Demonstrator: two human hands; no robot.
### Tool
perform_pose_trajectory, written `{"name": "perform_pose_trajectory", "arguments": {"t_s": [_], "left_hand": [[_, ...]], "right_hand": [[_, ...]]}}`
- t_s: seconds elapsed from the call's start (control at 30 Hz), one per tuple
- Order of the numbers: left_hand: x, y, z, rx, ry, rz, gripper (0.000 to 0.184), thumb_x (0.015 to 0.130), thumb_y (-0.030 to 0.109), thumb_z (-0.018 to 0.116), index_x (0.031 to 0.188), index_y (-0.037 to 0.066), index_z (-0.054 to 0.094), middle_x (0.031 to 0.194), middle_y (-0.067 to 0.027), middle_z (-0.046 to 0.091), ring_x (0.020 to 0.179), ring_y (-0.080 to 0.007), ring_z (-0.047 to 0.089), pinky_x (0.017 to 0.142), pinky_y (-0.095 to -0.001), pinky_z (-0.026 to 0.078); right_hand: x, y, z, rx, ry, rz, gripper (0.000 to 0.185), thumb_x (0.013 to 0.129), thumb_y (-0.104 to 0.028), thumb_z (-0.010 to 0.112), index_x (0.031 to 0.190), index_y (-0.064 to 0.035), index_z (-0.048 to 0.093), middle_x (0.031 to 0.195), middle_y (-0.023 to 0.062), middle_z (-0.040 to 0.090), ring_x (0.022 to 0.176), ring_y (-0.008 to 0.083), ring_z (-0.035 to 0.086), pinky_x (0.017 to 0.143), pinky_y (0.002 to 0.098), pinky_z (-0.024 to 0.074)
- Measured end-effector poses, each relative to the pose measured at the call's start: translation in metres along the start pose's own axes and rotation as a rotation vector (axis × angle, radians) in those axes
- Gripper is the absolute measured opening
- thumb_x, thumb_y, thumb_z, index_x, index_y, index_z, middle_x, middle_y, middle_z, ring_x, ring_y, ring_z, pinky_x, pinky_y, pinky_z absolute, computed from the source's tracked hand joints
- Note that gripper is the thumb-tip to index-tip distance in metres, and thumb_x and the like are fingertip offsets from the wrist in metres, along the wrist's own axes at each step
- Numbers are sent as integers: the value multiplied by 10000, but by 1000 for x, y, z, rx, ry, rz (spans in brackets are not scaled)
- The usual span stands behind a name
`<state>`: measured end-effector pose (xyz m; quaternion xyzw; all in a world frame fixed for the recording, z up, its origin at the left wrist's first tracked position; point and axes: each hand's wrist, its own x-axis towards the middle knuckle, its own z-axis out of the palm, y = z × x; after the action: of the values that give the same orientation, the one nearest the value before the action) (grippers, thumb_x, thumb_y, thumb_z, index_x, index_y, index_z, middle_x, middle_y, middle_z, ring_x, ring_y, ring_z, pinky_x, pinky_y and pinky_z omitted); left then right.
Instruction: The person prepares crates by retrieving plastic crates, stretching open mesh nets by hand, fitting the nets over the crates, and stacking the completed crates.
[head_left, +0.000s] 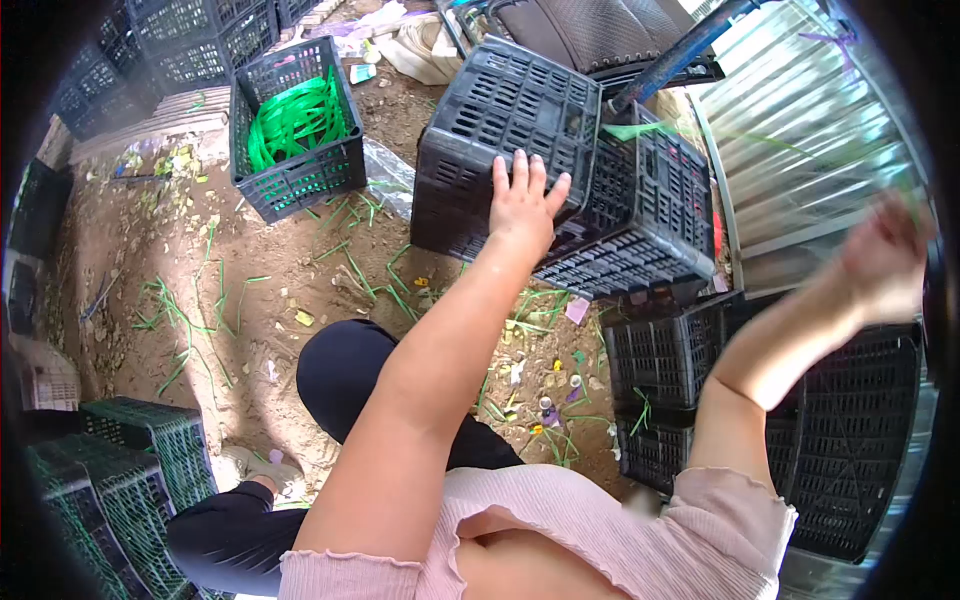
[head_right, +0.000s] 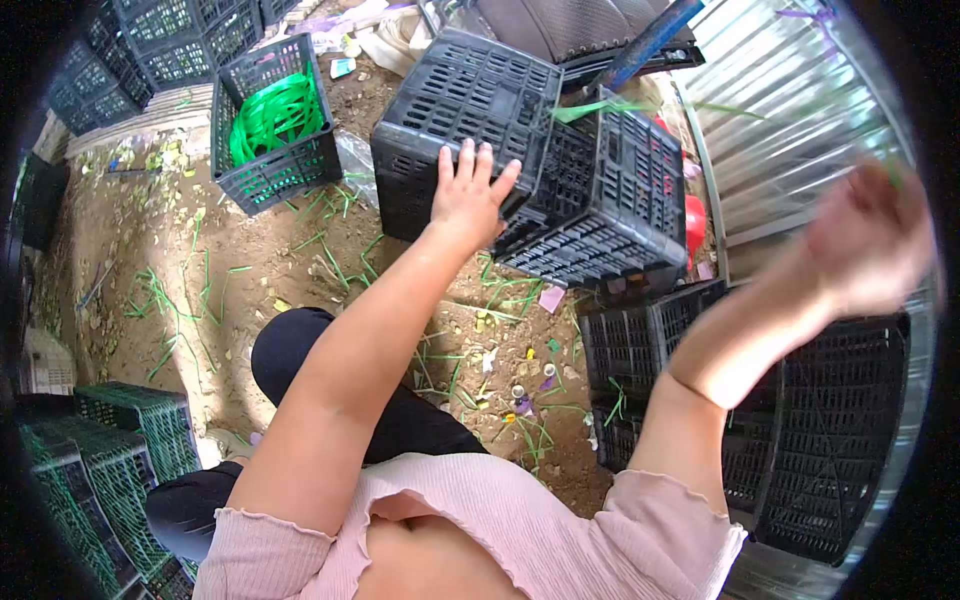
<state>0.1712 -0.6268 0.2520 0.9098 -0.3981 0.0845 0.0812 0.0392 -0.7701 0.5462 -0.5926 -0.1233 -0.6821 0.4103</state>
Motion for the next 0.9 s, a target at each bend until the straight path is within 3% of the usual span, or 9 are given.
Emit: {"name": "perform_pose_trajectory", "arguments": {"t_s": [0.1,0.17,0.2,0.23,0.3,0.5,0.63,0.77,0.9], "left_hand": [[1,-11,-21,-98,-71,-24,741,708,577,497,1307,208,264,1338,-164,249,1259,-342,151,999,-513,70],[2,-18,-23,-94,-62,-35,758,717,648,409,1301,178,291,1343,-146,254,1257,-330,168,1017,-463,91],[3,-20,-25,-92,-61,-36,755,717,651,405,1295,176,303,1341,-143,259,1254,-329,179,1017,-453,108],[3,-21,-28,-88,-65,-30,753,717,654,401,1290,174,316,1340,-140,263,1250,-328,191,1018,-444,126],[3,-25,-33,-55,-71,-10,737,718,651,400,1284,185,325,1324,-123,300,1234,-329,227,1008,-443,166],[4,-62,-35,15,19,25,652,732,610,430,1259,233,354,1296,-78,360,1191,-319,315,964,-454,260],[-1,-115,-48,-39,41,-27,595,755,552,458,1233,205,386,1265,-96,393,1166,-324,346,948,-448,289],[-24,-158,-47,-209,98,-26,598,750,489,524,1213,127,412,1243,-155,398,1160,-322,350,967,-400,272],[-57,-129,-52,-169,134,-17,605,718,447,586,1209,135,419,1222,-160,407,1140,-354,357,942,-424,286]], "right_hand": [[-22,-52,-51,-206,-171,-259,201,776,-123,443,602,-42,503,574,45,415,507,128,386,583,293,386],[-70,-57,-94,-833,-775,-268,158,792,-123,450,697,-34,541,642,50,444,605,149,468,647,324,417],[-87,-70,-90,-958,-1085,607,91,750,-89,518,758,-18,574,667,66,497,689,180,515,677,326,426],[-108,-55,-122,-946,-1366,849,151,693,-85,597,837,-42,584,746,85,543,750,224,542,679,339,437],[-153,-56,-135,-1489,-1807,751,361,657,-107,646,1001,-65,548,947,126,541,891,290,522,781,362,424],[-228,38,-53,-826,-1195,309,561,647,-75,622,1173,-61,427,1204,147,412,1148,299,361,960,376,289],[-290,146,2,-784,-1257,8,556,601,16,533,1145,-66,452,1190,156,420,1141,300,370,937,373,319],[-292,188,49,-543,-1244,170,661,540,-10,581,1173,-130,432,1216,143,378,1144,317,353,925,385,327],[-287,183,68,-558,-1330,-47,726,504,-77,668,1177,-195,426,1238,99,333,1110,321,348,881,442,354]]}}
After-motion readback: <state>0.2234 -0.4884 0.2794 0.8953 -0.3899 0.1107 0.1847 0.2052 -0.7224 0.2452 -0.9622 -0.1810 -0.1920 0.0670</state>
